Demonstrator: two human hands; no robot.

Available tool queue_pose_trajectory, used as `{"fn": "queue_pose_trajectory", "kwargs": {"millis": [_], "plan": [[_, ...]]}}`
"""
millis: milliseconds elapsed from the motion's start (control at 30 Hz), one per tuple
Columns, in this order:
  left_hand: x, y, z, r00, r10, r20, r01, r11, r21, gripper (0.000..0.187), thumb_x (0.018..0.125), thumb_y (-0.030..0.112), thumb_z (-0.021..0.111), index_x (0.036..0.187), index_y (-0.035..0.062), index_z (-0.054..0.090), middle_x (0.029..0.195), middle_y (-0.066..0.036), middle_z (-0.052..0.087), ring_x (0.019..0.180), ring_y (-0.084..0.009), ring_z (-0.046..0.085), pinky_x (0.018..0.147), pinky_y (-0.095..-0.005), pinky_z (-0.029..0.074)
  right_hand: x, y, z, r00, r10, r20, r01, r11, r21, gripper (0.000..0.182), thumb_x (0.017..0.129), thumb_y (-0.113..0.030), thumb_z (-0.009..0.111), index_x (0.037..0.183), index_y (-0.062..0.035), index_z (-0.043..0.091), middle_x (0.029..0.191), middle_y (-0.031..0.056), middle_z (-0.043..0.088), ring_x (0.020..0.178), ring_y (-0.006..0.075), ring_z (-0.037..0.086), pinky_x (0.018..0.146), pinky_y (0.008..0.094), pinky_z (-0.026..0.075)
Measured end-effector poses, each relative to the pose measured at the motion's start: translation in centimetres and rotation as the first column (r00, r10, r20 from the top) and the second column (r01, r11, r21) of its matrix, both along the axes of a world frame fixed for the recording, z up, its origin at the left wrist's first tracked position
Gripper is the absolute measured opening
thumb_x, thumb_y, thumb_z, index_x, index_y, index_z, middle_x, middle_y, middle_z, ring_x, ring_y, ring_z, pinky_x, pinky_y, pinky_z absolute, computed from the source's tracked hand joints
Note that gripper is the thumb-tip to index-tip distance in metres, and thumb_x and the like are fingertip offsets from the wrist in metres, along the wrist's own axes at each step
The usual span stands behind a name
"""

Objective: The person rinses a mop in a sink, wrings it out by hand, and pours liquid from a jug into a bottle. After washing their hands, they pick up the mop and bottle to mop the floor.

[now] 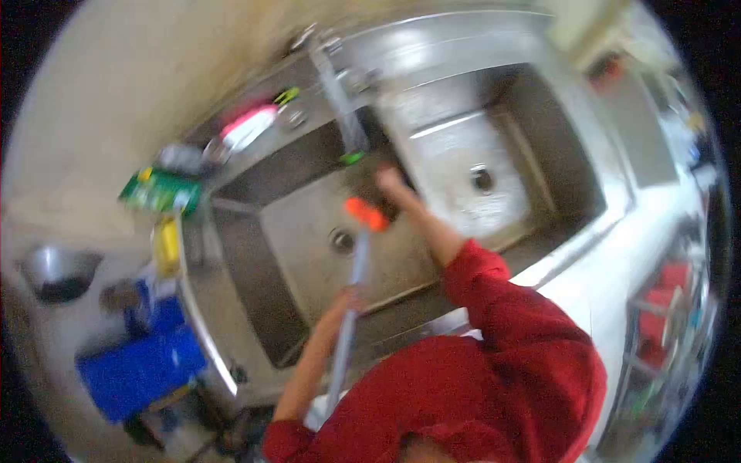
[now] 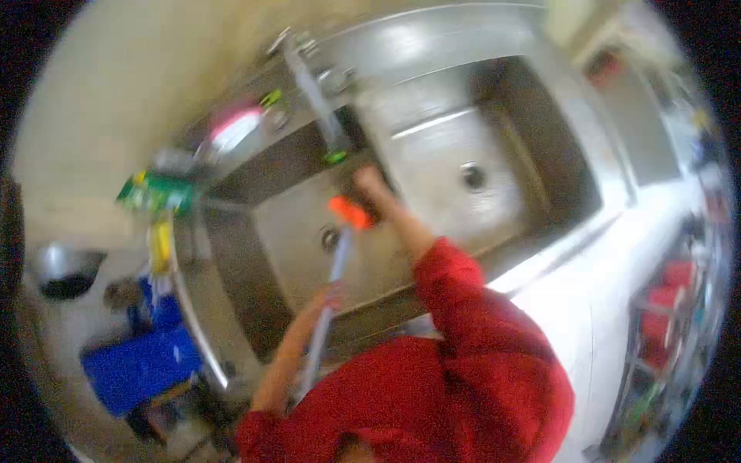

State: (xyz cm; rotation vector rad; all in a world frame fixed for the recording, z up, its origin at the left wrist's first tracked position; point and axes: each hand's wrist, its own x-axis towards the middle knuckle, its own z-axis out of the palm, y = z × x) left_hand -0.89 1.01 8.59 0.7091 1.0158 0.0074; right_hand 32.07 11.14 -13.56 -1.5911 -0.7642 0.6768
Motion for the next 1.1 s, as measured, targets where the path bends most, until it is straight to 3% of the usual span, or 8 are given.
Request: {"fn": "queue_pose_trajectory", "kwargs": {"millis": [67, 167, 300, 333, 500, 800, 900, 1100], "plan": [[-0.5, 2.9, 2.9, 0.949, -0.313, 0.031, 0.315, 0.946, -0.082, 0.022, 0.083, 0.031, 0.048, 0.085, 0.0094, 0.048, 0.064, -0.001, 0.046, 0.056, -0.0136, 0.050, 0.053, -0.0289, 0.046, -1.6, -4.6, 15.3, 0.872, 0.337, 0.355, -0.050, 0.782, -0.621, 0.020, 0.071, -0.016, 0.053, 0.084, -0.0013, 0.058, 0.089, 0.0174, 0.055, 0.085, 0.0263, 0.053, 0.070, 0.0373, 0.045], [0.9, 4.0, 9.9, 0.790, -0.602, -0.114, 0.608, 0.794, 0.016, 0.034, 0.078, 0.026, 0.056, 0.098, 0.0038, 0.040, 0.063, -0.004, 0.045, 0.053, -0.0178, 0.050, 0.047, -0.0312, 0.044, -3.9, -7.0, 24.1, 0.537, 0.317, 0.782, 0.320, 0.781, -0.536, 0.023, 0.067, -0.013, 0.047, 0.083, -0.0003, 0.058, 0.091, 0.0157, 0.054, 0.085, 0.0310, 0.052, 0.070, 0.0404, 0.045], [2.1, 3.8, 19.7, 0.056, -0.857, -0.513, 0.998, 0.053, 0.020, 0.051, 0.072, 0.024, 0.061, 0.110, 0.0010, 0.036, 0.070, -0.006, 0.051, 0.060, -0.0185, 0.054, 0.052, -0.0285, 0.045, -9.7, -12.0, 32.6, 0.516, 0.401, 0.757, -0.453, 0.878, -0.156, 0.050, 0.052, -0.017, 0.068, 0.098, -0.0048, 0.054, 0.099, 0.0132, 0.052, 0.099, 0.0314, 0.045, 0.089, 0.0408, 0.033], [2.6, 4.3, 20.7, -0.283, -0.834, -0.474, 0.959, -0.231, -0.167, 0.054, 0.071, 0.024, 0.061, 0.113, 0.0015, 0.036, 0.074, -0.007, 0.054, 0.064, -0.0186, 0.055, 0.055, -0.0289, 0.045, -12.0, -13.4, 35.0, 0.512, 0.431, 0.743, -0.594, 0.803, -0.056, 0.054, 0.049, -0.022, 0.070, 0.097, -0.0031, 0.054, 0.100, 0.0121, 0.053, 0.098, 0.0298, 0.046, 0.090, 0.0394, 0.029], [4.0, 6.7, 15.3, -0.773, -0.373, -0.513, 0.633, -0.513, -0.581, 0.053, 0.071, 0.021, 0.063, 0.112, 0.0054, 0.033, 0.096, -0.007, 0.054, 0.081, -0.0207, 0.056, 0.070, -0.0366, 0.047, -21.2, -17.0, 37.8, 0.589, 0.566, 0.576, -0.615, 0.777, -0.134, 0.087, 0.046, -0.022, 0.073, 0.122, -0.0109, 0.032, 0.107, 0.0111, 0.048, 0.106, 0.0288, 0.039, 0.088, 0.0449, 0.027], [11.3, 5.0, 11.9, -0.042, 0.254, -0.966, 0.710, -0.673, -0.208, 0.046, 0.073, 0.028, 0.059, 0.111, 0.0085, 0.041, 0.099, -0.008, 0.056, 0.085, -0.0225, 0.055, 0.074, -0.0397, 0.044, -15.7, -23.0, 48.9, 0.820, 0.254, 0.514, -0.413, 0.883, 0.223, 0.067, 0.057, -0.014, 0.066, 0.115, -0.0045, 0.033, 0.108, 0.0185, 0.045, 0.103, 0.0305, 0.041, 0.088, 0.0388, 0.032], [13.6, 2.6, 11.7, 0.370, 0.130, -0.920, 0.606, -0.784, 0.133, 0.044, 0.074, 0.030, 0.057, 0.111, 0.0095, 0.044, 0.100, -0.008, 0.056, 0.087, -0.0231, 0.055, 0.075, -0.0407, 0.043, -17.9, -26.0, 57.3, 0.826, 0.260, 0.501, -0.552, 0.556, 0.621, 0.061, 0.062, -0.014, 0.063, 0.113, -0.0037, 0.033, 0.104, 0.0158, 0.047, 0.094, 0.0241, 0.046, 0.082, 0.0349, 0.038], [14.7, -7.2, 7.4, 0.778, -0.372, -0.506, 0.173, -0.648, 0.742, 0.042, 0.076, 0.035, 0.055, 0.110, 0.0115, 0.049, 0.101, -0.009, 0.058, 0.090, -0.0243, 0.054, 0.078, -0.0427, 0.041, -21.5, -36.1, 66.6, 0.961, -0.149, 0.234, -0.097, 0.611, 0.785, 0.030, 0.065, -0.009, 0.059, 0.092, -0.0021, 0.047, 0.076, 0.0128, 0.055, 0.070, 0.0215, 0.055, 0.062, 0.0313, 0.043]]}}
